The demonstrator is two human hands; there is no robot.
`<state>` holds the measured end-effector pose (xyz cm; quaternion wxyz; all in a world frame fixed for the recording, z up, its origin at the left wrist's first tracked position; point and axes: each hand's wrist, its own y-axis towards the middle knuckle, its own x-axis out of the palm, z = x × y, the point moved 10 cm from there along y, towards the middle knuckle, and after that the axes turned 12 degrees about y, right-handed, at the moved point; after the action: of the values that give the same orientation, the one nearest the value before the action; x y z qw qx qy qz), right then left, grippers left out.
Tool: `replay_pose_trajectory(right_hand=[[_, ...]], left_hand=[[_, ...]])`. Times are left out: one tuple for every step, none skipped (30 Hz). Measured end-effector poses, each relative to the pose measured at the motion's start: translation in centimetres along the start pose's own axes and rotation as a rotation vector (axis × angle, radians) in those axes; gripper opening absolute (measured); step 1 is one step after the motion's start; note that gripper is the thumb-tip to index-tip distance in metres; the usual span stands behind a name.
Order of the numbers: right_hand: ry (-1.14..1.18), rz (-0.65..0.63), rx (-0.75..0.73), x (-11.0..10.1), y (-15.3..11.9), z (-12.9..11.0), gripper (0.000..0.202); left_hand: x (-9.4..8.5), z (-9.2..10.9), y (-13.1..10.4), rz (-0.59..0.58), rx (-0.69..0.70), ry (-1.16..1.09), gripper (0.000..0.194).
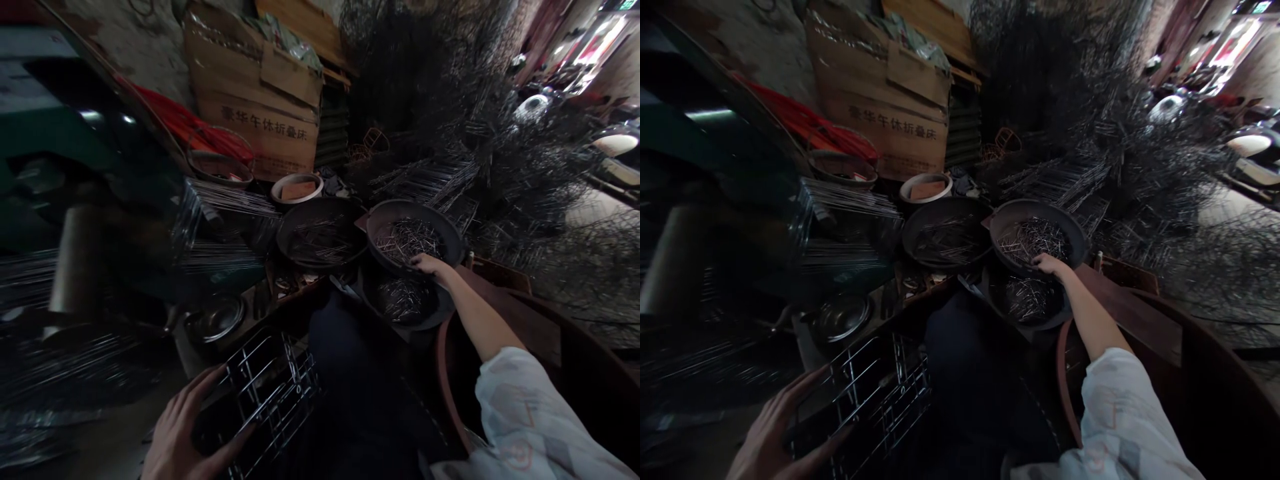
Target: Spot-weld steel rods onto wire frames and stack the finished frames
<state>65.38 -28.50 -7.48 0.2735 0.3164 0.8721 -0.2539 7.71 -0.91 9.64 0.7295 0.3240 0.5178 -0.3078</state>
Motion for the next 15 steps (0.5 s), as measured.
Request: replay_pose_trajectory(right_hand=[[-0.017,-0.026,0.016,0.3,0.0,0.1,0.026],[-0.040,-0.051,0.037,0.6,0.0,0.2,0.026],[-0.065,-0.070,0.058,0.8,-0.1,0.3,0.026],[-0.088,-0.074,0.072,0.8,-0.2,0.4,0.026],[-0.111,-0.072,0.081,0.8,-0.4,0.3,0.027],[-0.136,-0.067,0.088,0.8,-0.6,0.2,0.027],[-0.164,-0.062,0.092,0.7,-0.8,0.1,0.028],[-0.195,-0.060,0.095,0.7,-1.0,-0.1,0.029],[-0.230,-0.060,0.098,0.6,-1.2,-0.3,0.030],[-0.271,-0.064,0.101,0.4,-1.4,-0.5,0.030],[-0.316,-0.070,0.106,0.0,-1.4,-0.8,0.031],[-0.367,-0.076,0.111,-0.4,-1.4,-1.2,0.031],[-0.423,-0.082,0.117,-1.0,-1.3,-1.7,0.031],[-0.482,-0.083,0.124,-1.8,-1.1,-2.3,0.031],[-0.543,-0.079,0.129,-2.5,-0.7,-2.9,0.031]], left_hand=[[0.1,-0.1,-0.1,-0.007,-0.008,0.002,0.079],[0.1,-0.2,-0.1,-0.009,-0.016,0.002,0.080],[0.1,-0.3,-0.2,-0.005,-0.025,0.001,0.080],[0.0,-0.4,-0.3,0.003,-0.034,-0.003,0.079],[-0.1,-0.5,-0.3,0.014,-0.043,-0.006,0.078],[-0.2,-0.6,-0.4,0.025,-0.053,-0.008,0.076],[-0.3,-0.7,-0.5,0.035,-0.063,-0.008,0.076],[-0.4,-0.7,-0.5,0.034,-0.067,-0.007,0.076],[-0.4,-0.6,-0.5,0.027,-0.064,-0.005,0.076],[-0.4,-0.6,-0.6,0.021,-0.059,0.000,0.076],[-0.4,-0.5,-0.7,0.015,-0.051,0.004,0.077],[-0.3,-0.5,-0.7,0.009,-0.043,0.007,0.078],[-0.2,-0.6,-0.8,0.010,-0.036,0.005,0.079],[-0.2,-0.8,-0.9,0.016,-0.034,0.000,0.080],[-0.1,-1.1,-1.0,0.028,-0.034,-0.007,0.081]])
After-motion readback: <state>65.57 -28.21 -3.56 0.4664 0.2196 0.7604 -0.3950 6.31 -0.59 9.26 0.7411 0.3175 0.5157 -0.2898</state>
